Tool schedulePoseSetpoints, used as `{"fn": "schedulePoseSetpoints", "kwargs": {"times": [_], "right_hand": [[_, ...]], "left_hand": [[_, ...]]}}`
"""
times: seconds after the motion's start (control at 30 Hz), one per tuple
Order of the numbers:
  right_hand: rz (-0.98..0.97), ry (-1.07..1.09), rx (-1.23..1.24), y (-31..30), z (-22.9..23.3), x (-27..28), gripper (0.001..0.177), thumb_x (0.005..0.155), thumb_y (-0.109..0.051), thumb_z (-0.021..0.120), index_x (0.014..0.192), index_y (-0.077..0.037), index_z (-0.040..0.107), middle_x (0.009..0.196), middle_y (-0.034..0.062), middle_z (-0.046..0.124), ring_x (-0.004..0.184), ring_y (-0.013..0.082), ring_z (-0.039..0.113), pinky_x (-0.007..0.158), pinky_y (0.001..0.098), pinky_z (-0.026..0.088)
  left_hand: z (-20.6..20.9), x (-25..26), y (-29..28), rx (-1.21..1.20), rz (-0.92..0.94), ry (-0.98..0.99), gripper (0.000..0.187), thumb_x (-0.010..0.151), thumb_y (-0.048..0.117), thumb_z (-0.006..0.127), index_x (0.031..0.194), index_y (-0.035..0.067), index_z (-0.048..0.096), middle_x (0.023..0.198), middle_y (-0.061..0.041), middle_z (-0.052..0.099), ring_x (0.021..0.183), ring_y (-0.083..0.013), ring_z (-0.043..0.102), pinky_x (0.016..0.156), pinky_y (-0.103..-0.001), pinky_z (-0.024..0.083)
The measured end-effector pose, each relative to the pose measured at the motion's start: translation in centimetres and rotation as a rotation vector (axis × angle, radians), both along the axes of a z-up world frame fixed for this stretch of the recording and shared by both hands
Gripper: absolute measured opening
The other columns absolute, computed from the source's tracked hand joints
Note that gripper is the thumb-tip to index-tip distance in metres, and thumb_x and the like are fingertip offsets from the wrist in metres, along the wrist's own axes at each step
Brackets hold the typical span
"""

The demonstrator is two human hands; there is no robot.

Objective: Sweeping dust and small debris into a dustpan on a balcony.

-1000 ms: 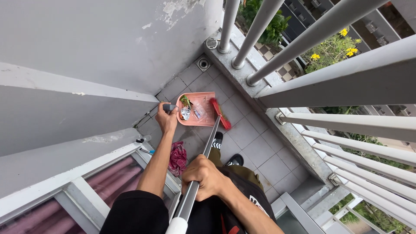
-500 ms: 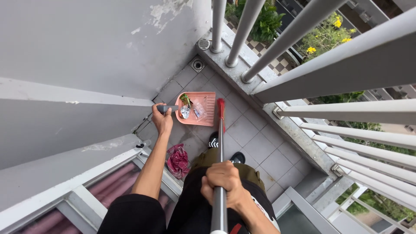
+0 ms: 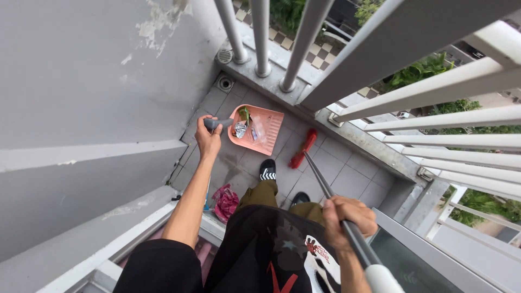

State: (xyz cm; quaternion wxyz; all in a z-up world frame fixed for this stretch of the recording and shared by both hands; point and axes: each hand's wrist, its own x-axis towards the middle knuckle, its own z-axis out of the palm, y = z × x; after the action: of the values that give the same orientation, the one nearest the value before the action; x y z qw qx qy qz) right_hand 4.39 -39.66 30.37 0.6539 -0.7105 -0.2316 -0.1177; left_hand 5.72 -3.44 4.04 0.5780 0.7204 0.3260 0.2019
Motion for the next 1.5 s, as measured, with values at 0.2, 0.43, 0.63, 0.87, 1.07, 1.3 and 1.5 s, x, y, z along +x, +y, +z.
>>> {"fn": "schedulePoseSetpoints", "kwargs": {"times": [0.2,0.43,0.63,0.87,1.07,1.3,1.5], "right_hand": [[-0.23,-0.014,-0.007,-8.1,-0.3,-0.6,0.043,0.08,0.016,0.053,0.051,-0.009,0.034,0.044,-0.0016,0.036,0.036,0.0083,0.037,0.04,0.0251,0.03],[-0.492,-0.021,-0.213,-17.4,0.6,-4.0,0.038,0.082,0.017,0.058,0.059,-0.002,0.034,0.051,0.0051,0.044,0.042,0.0097,0.043,0.051,0.0268,0.044],[-0.559,0.008,-0.127,-24.5,0.4,-6.2,0.039,0.082,0.018,0.056,0.057,-0.002,0.033,0.052,0.0024,0.039,0.041,0.0076,0.037,0.051,0.0249,0.047],[-0.553,0.033,-0.128,-30.0,-0.6,-8.0,0.041,0.08,0.017,0.055,0.054,-0.005,0.032,0.05,0.0,0.037,0.038,0.0074,0.036,0.046,0.0244,0.042],[-0.49,0.011,-0.106,-32.5,-1.1,-8.7,0.042,0.078,0.017,0.054,0.053,-0.005,0.029,0.048,-0.0016,0.031,0.038,0.0086,0.03,0.041,0.0244,0.027],[-0.418,-0.011,-0.045,-34.6,-0.1,-8.9,0.039,0.077,0.018,0.054,0.053,-0.004,0.033,0.048,-0.0025,0.034,0.04,0.0089,0.032,0.041,0.0245,0.029],[-0.351,-0.02,-0.078,-36.0,-1.5,-8.6,0.04,0.077,0.013,0.055,0.051,-0.007,0.033,0.046,-0.0024,0.033,0.039,0.0087,0.032,0.043,0.0265,0.03]], "left_hand": [[1.1,2.2,-5.6,0.01,-0.089,0.046,0.041,0.087,-0.008,0.074,0.123,0.001,0.054,0.122,-0.018,0.07,0.11,-0.0224,0.069,0.093,-0.033,0.057],[0.2,1.8,-15.3,-0.071,-0.208,-0.021,0.043,0.086,-0.01,0.072,0.123,0.001,0.054,0.123,-0.018,0.067,0.112,-0.0216,0.066,0.091,-0.032,0.058],[1.9,1.5,-24.4,0.02,-0.247,0.097,0.039,0.085,-0.006,0.075,0.119,0.001,0.058,0.116,-0.014,0.072,0.104,-0.022,0.071,0.087,-0.033,0.059],[1.3,0.0,-30.7,0.036,-0.3,0.012,0.039,0.084,-0.006,0.076,0.117,0.0,0.058,0.113,-0.015,0.069,0.104,-0.0224,0.07,0.089,-0.034,0.059],[2.3,-1.0,-34.2,0.047,-0.295,0.141,0.036,0.084,-0.002,0.079,0.114,0.0,0.06,0.105,-0.014,0.072,0.095,-0.0217,0.072,0.083,-0.035,0.059],[1.5,-1.7,-36.8,0.036,-0.284,0.088,0.037,0.081,0.001,0.081,0.112,0.0,0.06,0.097,-0.011,0.071,0.089,-0.0195,0.07,0.08,-0.034,0.06],[1.8,-1.6,-38.3,0.053,-0.29,0.066,0.038,0.082,0.004,0.084,0.111,0.002,0.06,0.095,-0.012,0.07,0.088,-0.0196,0.069,0.08,-0.034,0.059]]}}
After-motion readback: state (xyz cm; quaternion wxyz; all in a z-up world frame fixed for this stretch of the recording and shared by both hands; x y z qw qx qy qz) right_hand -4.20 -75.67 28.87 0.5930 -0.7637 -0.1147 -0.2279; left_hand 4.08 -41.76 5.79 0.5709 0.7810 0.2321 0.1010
